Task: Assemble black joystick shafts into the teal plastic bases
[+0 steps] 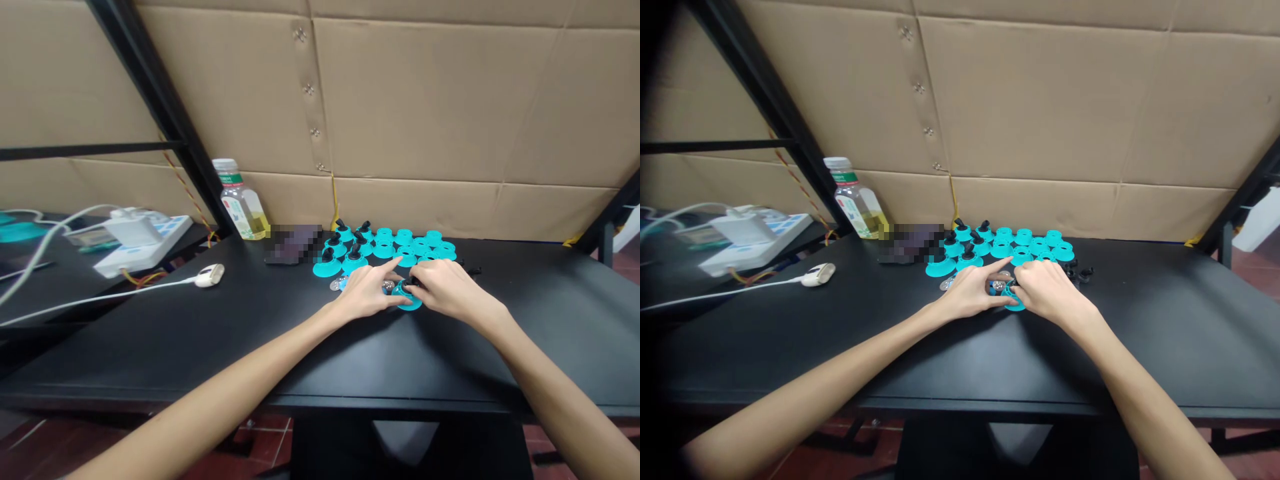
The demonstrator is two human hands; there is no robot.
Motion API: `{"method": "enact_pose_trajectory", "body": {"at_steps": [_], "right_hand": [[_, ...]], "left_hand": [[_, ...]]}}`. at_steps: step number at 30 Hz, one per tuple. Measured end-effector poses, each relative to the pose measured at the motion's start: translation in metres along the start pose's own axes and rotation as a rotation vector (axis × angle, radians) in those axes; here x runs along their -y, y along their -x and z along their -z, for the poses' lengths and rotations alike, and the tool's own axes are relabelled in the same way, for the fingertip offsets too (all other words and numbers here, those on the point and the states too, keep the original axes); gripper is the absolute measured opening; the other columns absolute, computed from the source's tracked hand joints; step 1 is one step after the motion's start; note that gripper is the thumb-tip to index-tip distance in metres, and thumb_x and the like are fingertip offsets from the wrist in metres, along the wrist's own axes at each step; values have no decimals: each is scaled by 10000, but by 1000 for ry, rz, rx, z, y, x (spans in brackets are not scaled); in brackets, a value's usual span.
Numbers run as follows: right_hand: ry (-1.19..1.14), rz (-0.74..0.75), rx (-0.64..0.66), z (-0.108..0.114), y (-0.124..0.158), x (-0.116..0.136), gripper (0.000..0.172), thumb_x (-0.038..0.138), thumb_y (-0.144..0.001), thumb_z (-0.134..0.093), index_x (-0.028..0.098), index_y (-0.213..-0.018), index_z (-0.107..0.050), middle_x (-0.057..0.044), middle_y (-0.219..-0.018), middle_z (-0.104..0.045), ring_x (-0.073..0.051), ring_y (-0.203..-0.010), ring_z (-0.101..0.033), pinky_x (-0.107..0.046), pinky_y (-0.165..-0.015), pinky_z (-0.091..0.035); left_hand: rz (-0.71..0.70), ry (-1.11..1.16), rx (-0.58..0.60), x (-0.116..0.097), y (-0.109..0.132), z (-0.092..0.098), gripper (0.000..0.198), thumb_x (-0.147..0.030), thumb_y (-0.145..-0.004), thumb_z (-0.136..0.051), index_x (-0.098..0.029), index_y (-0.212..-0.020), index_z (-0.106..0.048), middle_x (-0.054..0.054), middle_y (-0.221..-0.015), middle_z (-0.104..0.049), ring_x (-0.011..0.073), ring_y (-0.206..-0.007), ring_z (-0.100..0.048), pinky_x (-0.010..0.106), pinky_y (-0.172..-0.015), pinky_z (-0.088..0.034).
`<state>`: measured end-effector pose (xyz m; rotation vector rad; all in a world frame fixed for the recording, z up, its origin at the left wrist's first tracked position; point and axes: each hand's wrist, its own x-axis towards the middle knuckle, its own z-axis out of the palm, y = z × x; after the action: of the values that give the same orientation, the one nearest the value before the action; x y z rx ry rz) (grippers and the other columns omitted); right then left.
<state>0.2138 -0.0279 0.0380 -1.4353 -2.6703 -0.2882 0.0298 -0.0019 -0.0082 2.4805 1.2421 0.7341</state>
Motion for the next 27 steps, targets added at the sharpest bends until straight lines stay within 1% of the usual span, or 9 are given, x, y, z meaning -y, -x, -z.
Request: {"method": "enact_pose_trajectory", "body": {"at_steps": [6, 13, 14, 16, 18, 19, 21, 23, 27], "right_hand": [[126, 33, 7, 3, -5, 8, 240, 240, -905, -451, 98, -906, -645, -122, -802, -684, -208, -698, -629, -290, -524, -194], [197, 54, 95, 10, -16, 17, 255, 194, -881, -439, 112, -829, -675, -132, -766, -686, -226, -683, -642, -275, -523, -268], [195, 55, 106, 11, -17, 17, 268, 194, -880, -434, 116, -817, -683, -134, -763, -688, -226, -680, -642, -272, -525, -278], [180, 57, 111, 10, -20, 15, 318, 217, -895, -414, 120, -793, -699, -143, -742, -689, -225, -671, -642, -269, -526, -289], [165, 49, 99, 8, -23, 14, 375, 256, -911, -397, 113, -768, -713, -155, -705, -683, -225, -661, -641, -268, -523, -293], [161, 42, 93, 7, -24, 12, 393, 270, -912, -395, 107, -759, -718, -161, -690, -681, -226, -659, -640, -268, -523, -296], [155, 25, 83, 4, -28, 10, 409, 287, -906, -403, 96, -745, -726, -170, -670, -677, -229, -660, -639, -267, -528, -307], [134, 5, 69, 1, -31, 6, 437, 320, -910, -398, 94, -747, -735, -172, -664, -678, -230, -655, -637, -269, -534, -320], [78, -60, 53, -5, -37, 3, 476, 388, -911, -399, 97, -761, -744, -170, -684, -684, -235, -652, -632, -277, -541, -341]], "left_hand": [[18, 44, 1, 1, -1, -1, 877, -584, -691, -716, -215, -1424, -409, 62, -1105, -710, 290, -996, -678, 335, -769, -496], [102, 195, 0, 3, -3, -2, 975, -466, -678, -756, -144, -1477, -299, 73, -1052, -728, 278, -1022, -664, 334, -828, -486], [113, 209, 0, 3, -3, -3, 980, -459, -676, -756, -140, -1479, -293, 68, -1029, -737, 269, -968, -680, 325, -806, -491], [147, 246, 21, 1, -3, -2, 1004, -473, -666, -758, -150, -1486, -278, 46, -980, -752, 220, -713, -697, 307, -716, -502], [191, 294, 51, -1, -2, -2, 1052, -513, -636, -769, -174, -1492, -261, 18, -942, -758, 136, -425, -581, 292, -603, -492], [213, 318, 61, -2, -2, -1, 1079, -533, -616, -776, -183, -1494, -255, 8, -931, -757, 103, -344, -508, 286, -557, -481], [245, 353, 66, -4, -2, 0, 1121, -559, -579, -790, -192, -1493, -255, 1, -915, -754, 74, -295, -443, 274, -506, -461], [265, 381, 69, -4, -2, 0, 1144, -557, -566, -801, -197, -1498, -242, 6, -916, -751, 69, -296, -442, 266, -473, -445], [294, 440, 91, -3, -2, 0, 1207, -507, -565, -829, -219, -1520, -149, 42, -989, -741, 58, -299, -440, 255, -427, -426]]}}
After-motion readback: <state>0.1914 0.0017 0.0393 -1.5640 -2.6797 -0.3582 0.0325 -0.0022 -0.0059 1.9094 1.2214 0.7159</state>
